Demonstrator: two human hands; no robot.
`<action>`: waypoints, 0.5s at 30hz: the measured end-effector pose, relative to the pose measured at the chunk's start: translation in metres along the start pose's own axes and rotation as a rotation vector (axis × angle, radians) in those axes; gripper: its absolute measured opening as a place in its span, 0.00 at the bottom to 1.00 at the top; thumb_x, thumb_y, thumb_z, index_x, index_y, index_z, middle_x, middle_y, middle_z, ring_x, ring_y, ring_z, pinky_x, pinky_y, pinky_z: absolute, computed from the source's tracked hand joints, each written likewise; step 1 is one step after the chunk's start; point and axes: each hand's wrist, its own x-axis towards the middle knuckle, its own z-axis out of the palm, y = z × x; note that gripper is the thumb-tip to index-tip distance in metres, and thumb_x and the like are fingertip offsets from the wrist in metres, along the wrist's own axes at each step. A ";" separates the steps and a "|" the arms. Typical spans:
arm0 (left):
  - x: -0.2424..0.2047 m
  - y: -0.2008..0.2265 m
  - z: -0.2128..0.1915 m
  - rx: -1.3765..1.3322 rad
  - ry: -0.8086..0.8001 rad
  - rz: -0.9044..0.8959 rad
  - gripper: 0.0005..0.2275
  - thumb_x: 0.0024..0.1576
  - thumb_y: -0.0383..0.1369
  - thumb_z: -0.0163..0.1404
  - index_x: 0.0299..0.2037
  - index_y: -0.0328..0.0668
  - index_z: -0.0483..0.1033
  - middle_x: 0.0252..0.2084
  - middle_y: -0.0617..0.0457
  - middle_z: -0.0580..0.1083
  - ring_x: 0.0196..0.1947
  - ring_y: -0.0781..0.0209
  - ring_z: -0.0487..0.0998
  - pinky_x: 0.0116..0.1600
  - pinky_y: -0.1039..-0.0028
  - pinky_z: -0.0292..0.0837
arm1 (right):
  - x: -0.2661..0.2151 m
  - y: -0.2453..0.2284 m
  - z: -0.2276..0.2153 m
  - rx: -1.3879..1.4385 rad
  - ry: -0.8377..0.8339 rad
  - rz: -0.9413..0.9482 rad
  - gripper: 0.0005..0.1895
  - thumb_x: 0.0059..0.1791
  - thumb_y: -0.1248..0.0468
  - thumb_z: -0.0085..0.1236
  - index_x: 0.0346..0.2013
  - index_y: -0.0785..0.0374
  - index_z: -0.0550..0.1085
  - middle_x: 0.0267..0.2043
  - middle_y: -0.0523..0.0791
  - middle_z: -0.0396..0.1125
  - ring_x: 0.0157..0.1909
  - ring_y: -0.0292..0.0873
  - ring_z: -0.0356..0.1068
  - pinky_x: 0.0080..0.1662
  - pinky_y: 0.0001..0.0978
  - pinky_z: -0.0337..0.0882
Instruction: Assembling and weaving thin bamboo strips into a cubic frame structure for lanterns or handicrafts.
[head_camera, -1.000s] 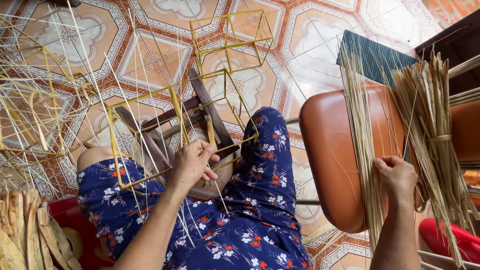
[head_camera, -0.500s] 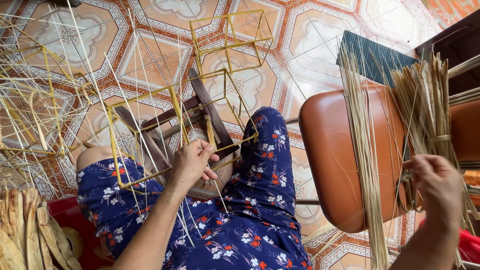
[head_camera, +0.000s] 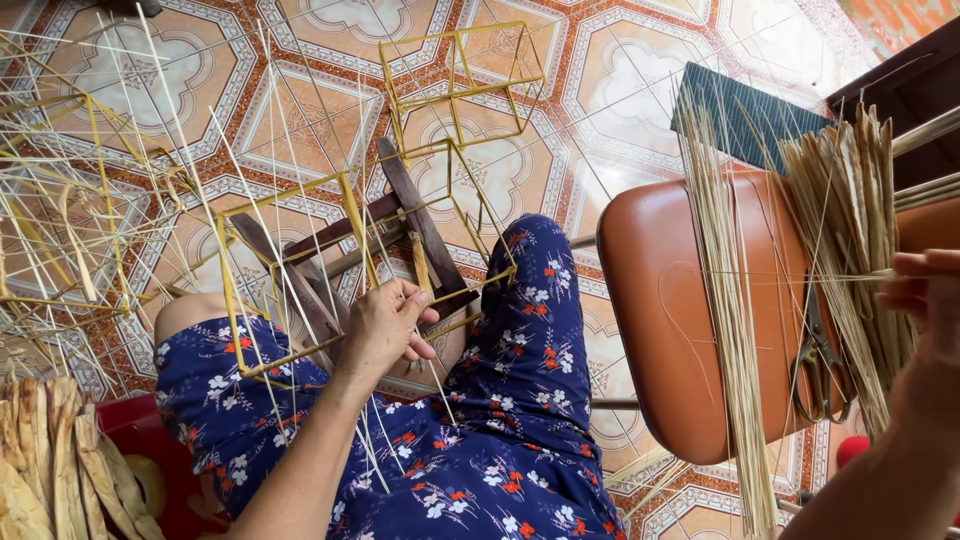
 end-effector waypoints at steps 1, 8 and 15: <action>0.000 0.000 0.000 -0.002 0.003 -0.001 0.12 0.64 0.36 0.46 0.43 0.33 0.74 0.35 0.47 0.82 0.17 0.60 0.82 0.16 0.77 0.73 | -0.001 -0.003 0.006 0.001 -0.003 -0.002 0.12 0.70 0.66 0.40 0.49 0.69 0.70 0.47 0.50 0.71 0.44 0.39 0.71 0.53 0.31 0.73; 0.001 0.000 0.000 0.000 -0.007 -0.007 0.11 0.64 0.36 0.46 0.44 0.34 0.74 0.35 0.47 0.82 0.17 0.60 0.82 0.16 0.77 0.74 | 0.001 -0.042 0.036 0.303 -0.057 0.025 0.05 0.67 0.73 0.44 0.51 0.69 0.70 0.49 0.51 0.72 0.46 0.39 0.74 0.53 0.30 0.76; 0.000 0.003 -0.001 0.040 -0.010 -0.012 0.11 0.64 0.36 0.46 0.44 0.34 0.73 0.35 0.48 0.82 0.18 0.61 0.82 0.17 0.77 0.75 | 0.005 -0.050 0.045 0.337 -0.077 0.042 0.04 0.68 0.73 0.46 0.50 0.71 0.70 0.49 0.51 0.72 0.46 0.39 0.75 0.53 0.30 0.77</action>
